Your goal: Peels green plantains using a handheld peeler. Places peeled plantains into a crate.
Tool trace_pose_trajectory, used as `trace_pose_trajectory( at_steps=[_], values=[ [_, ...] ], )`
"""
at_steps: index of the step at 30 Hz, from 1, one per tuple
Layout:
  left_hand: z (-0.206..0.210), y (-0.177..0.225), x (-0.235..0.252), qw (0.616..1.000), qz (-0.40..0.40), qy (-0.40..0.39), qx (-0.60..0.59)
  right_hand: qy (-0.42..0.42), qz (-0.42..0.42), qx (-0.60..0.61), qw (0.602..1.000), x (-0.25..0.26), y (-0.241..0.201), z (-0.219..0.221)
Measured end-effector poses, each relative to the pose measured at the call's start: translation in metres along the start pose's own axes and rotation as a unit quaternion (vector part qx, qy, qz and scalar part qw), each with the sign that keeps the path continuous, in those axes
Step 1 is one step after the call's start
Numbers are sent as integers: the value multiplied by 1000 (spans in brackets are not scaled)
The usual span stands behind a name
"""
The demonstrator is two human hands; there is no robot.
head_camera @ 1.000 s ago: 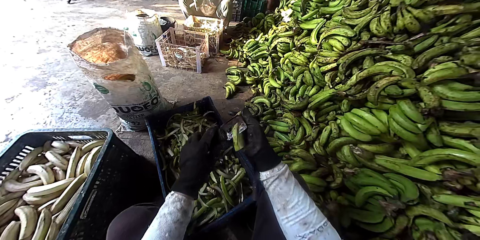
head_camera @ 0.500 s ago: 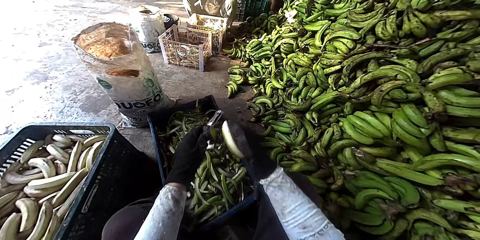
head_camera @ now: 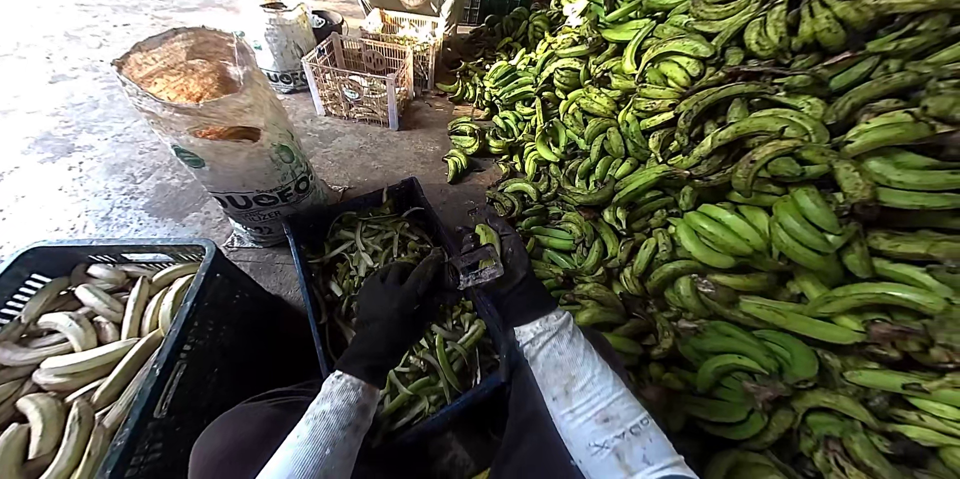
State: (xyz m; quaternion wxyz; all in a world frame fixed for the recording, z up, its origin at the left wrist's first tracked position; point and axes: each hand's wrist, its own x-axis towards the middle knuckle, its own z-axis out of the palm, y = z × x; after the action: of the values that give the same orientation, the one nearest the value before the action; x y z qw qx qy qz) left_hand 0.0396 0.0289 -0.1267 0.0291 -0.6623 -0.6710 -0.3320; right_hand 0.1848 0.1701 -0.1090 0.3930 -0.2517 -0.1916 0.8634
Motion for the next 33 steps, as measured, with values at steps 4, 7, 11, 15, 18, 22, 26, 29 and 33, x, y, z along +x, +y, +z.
trace_pose_trajectory(
  at_steps=[4, 7, 11, 15, 18, 22, 26, 29, 33],
  values=[
    [5, 2, 0, 998, 38, 34, 32, -17, -10, -23, 1000, -11, -3, 2],
    [4, 10, 1, 999, 13, 9, 30, -21, -10, -126, 992, -26, -6, 4],
    [-3, 16, 11, 981, -152, -109, -59, -24, -16, -252, 967, -8, 5, -14],
    [-4, -2, 16, 919, -309, -107, -220, -89, -70, -399, 910, -6, 20, -21],
    [-7, -7, 13, 890, -352, -66, -283, -67, -8, -307, 949, -5, 20, -12],
    [-9, -7, 7, 921, -289, -52, -258, -87, 22, -212, 973, -3, 5, -14],
    [-8, 0, -3, 978, -122, -72, -154, -121, 7, -143, 982, -9, 0, -11],
    [-9, 12, -7, 995, 5, -74, -61, -79, 19, -132, 988, -26, -9, -13],
    [-4, 19, -7, 996, 19, -82, -28, -113, 27, -160, 980, -19, -7, -28]
  ],
)
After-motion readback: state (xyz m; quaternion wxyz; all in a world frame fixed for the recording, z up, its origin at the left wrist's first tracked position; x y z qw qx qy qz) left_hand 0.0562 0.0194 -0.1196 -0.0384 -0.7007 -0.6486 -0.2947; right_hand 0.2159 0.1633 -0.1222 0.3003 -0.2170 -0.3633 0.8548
